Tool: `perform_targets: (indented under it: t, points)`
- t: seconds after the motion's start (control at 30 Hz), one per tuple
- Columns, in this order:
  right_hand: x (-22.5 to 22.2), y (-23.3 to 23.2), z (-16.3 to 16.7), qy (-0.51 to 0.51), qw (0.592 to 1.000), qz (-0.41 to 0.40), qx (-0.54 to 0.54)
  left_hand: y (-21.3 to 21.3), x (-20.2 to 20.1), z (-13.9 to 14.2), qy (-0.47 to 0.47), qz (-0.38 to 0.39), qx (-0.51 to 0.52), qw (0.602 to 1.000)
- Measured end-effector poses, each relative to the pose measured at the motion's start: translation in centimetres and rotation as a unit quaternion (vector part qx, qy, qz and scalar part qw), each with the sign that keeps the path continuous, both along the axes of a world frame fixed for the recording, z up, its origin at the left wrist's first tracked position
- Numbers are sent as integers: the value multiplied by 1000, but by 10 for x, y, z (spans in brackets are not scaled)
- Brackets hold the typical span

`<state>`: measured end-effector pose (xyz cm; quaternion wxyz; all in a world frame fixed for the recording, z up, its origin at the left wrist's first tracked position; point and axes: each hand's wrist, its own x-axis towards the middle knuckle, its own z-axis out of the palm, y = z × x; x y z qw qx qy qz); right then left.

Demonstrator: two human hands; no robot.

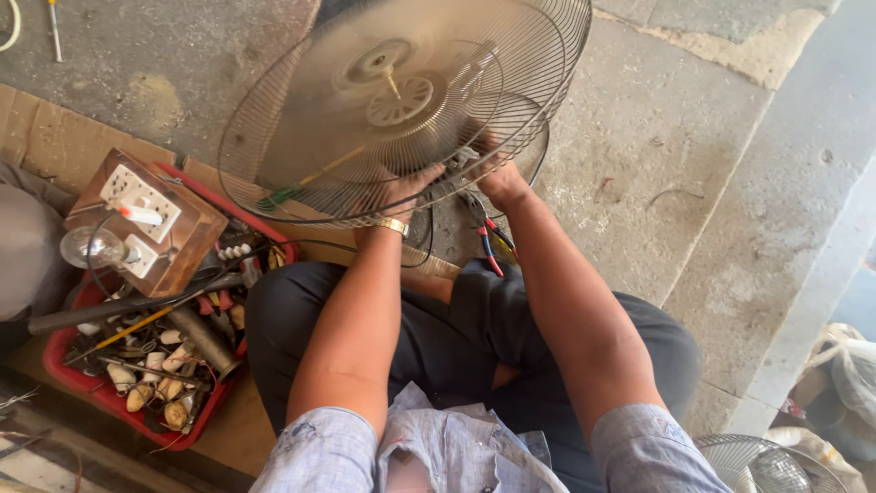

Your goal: The person sits on the floor repairing an electric table fan. They strip and twist the fan's power wires by hand, connect them, test the wiring with a light-bulb test board, spin the fan blades by hand, and use a screwdriver to work on the blade hub.

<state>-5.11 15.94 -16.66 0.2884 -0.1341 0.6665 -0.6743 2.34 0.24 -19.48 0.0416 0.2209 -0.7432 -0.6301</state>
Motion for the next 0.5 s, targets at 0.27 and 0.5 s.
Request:
perform_targets:
  t: [0.27, 0.5]
  points:
    - [17, 7, -7, -19, 997, -32, 63, 0, 9, 3, 6, -21, 21, 1000]
    - [31, 0, -1, 91, 989, -83, 84, -1, 1, -29, 98, -25, 223, 970]
